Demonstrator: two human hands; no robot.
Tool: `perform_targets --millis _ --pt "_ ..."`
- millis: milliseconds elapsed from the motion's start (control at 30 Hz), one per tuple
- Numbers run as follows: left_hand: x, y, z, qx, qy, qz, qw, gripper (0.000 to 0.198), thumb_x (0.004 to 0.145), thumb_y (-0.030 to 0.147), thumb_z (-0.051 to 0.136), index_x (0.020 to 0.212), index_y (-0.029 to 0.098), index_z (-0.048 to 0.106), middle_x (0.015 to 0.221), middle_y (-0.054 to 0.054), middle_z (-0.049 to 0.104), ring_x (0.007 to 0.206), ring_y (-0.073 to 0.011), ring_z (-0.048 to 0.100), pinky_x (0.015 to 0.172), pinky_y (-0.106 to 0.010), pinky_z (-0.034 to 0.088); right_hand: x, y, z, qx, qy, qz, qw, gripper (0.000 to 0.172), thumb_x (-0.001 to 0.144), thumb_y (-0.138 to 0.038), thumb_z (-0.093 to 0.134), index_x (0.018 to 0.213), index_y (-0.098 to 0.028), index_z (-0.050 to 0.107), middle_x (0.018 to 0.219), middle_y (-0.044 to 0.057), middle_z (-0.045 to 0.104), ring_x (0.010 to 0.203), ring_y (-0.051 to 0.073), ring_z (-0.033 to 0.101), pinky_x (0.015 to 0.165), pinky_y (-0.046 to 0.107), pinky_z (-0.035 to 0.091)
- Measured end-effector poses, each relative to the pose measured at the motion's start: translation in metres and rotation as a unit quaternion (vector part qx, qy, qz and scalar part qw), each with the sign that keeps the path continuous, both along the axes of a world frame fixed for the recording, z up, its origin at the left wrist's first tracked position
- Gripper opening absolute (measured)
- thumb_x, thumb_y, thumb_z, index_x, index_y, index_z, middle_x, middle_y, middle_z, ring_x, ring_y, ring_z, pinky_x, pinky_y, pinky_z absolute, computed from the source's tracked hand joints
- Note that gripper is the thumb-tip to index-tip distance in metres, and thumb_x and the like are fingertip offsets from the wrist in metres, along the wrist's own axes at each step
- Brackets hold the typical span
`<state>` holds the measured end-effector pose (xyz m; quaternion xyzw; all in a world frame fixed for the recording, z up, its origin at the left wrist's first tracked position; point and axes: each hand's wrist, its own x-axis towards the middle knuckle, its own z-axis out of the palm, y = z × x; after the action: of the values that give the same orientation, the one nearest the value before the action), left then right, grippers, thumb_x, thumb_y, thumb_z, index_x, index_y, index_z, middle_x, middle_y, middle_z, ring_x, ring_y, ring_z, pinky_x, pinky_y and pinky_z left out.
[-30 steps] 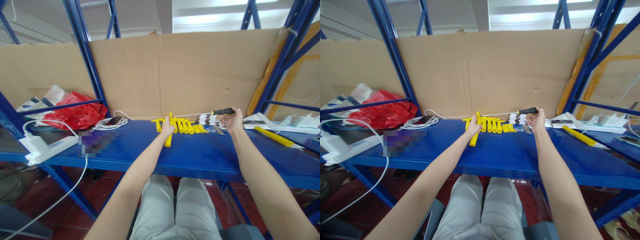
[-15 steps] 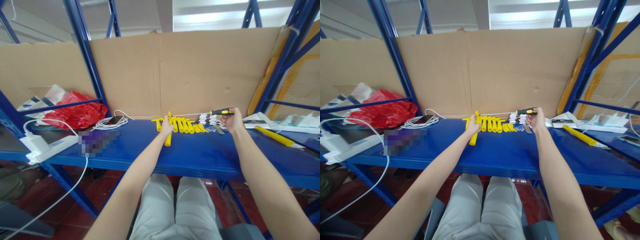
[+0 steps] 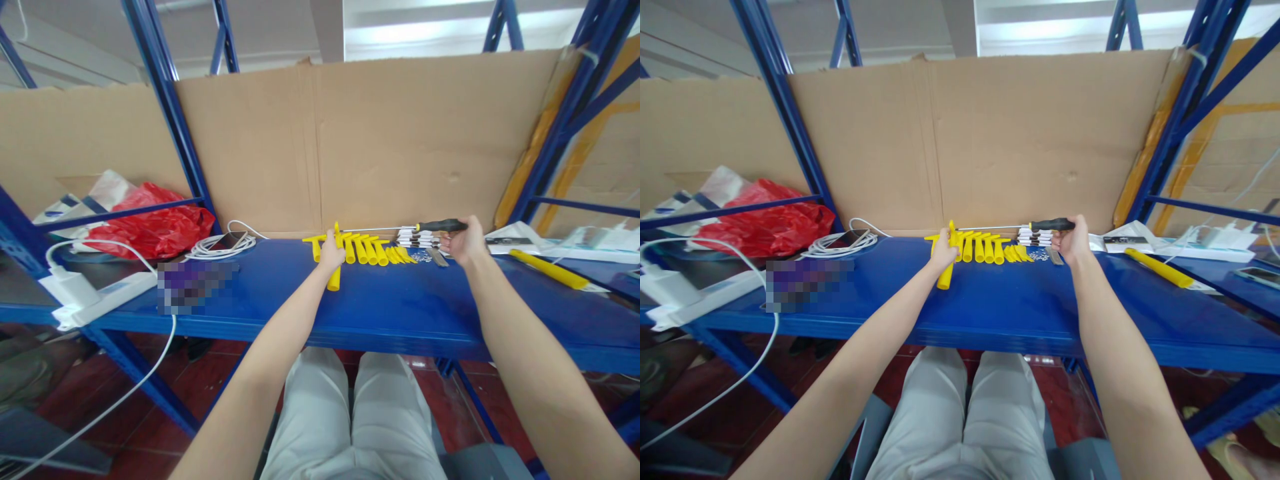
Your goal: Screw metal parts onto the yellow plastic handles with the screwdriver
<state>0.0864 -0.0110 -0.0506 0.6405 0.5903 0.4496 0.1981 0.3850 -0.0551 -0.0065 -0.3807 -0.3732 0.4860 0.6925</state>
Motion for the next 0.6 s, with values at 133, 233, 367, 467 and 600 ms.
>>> perform_targets --millis 133,233,367,467,600 --pt "-0.001 0.000 0.000 0.000 -0.003 0.004 1.000 0.063 0.080 -0.003 0.055 0.137 0.023 0.047 0.124 -0.011 0.071 0.108 -0.0236 0.073 0.091 -0.036 0.059 -0.002 -0.001 -0.001 -0.042 -0.007 -0.035 0.998 0.034 0.090 -0.055 0.046 0.074 -0.026 0.037 0.047 -0.003 0.036 0.036 0.012 0.027 0.029 0.024 0.021" --pt "-0.001 0.002 -0.001 0.006 0.000 -0.005 1.000 0.063 0.079 -0.003 0.056 0.136 0.023 0.048 0.125 -0.010 0.071 0.110 -0.0241 0.072 0.091 -0.035 0.059 0.005 0.005 -0.005 -0.051 -0.018 -0.068 0.996 0.045 0.088 -0.061 0.053 0.070 -0.027 0.030 0.043 -0.008 0.021 0.033 0.010 0.017 0.029 0.024 0.017" --pt "-0.001 0.002 -0.002 0.014 0.003 -0.015 1.000 0.061 0.078 -0.002 0.056 0.134 0.023 0.049 0.127 -0.010 0.070 0.108 -0.0239 0.073 0.089 -0.034 0.059 0.010 0.007 -0.005 -0.041 -0.011 -0.063 0.997 0.042 0.089 -0.054 0.052 0.069 -0.026 0.029 0.042 -0.007 0.022 0.034 0.009 0.018 0.029 0.022 0.017" --pt "-0.002 0.002 -0.001 0.010 0.002 -0.009 1.000 0.061 0.078 -0.002 0.055 0.133 0.023 0.048 0.124 -0.010 0.070 0.105 -0.0232 0.073 0.087 -0.033 0.059 0.008 0.004 -0.002 -0.038 -0.017 -0.028 0.999 0.040 0.088 -0.056 0.053 0.070 -0.026 0.033 0.045 -0.004 0.031 0.036 0.010 0.024 0.029 0.023 0.020" --pt "-0.003 0.001 0.000 0.011 0.004 -0.002 1.000 0.061 0.078 -0.002 0.055 0.134 0.022 0.048 0.123 -0.011 0.071 0.103 -0.0232 0.074 0.087 -0.034 0.060 0.008 0.003 -0.004 -0.065 -0.024 -0.025 0.997 0.038 0.089 -0.057 0.052 0.072 -0.026 0.037 0.047 -0.004 0.035 0.035 0.010 0.023 0.029 0.023 0.019"
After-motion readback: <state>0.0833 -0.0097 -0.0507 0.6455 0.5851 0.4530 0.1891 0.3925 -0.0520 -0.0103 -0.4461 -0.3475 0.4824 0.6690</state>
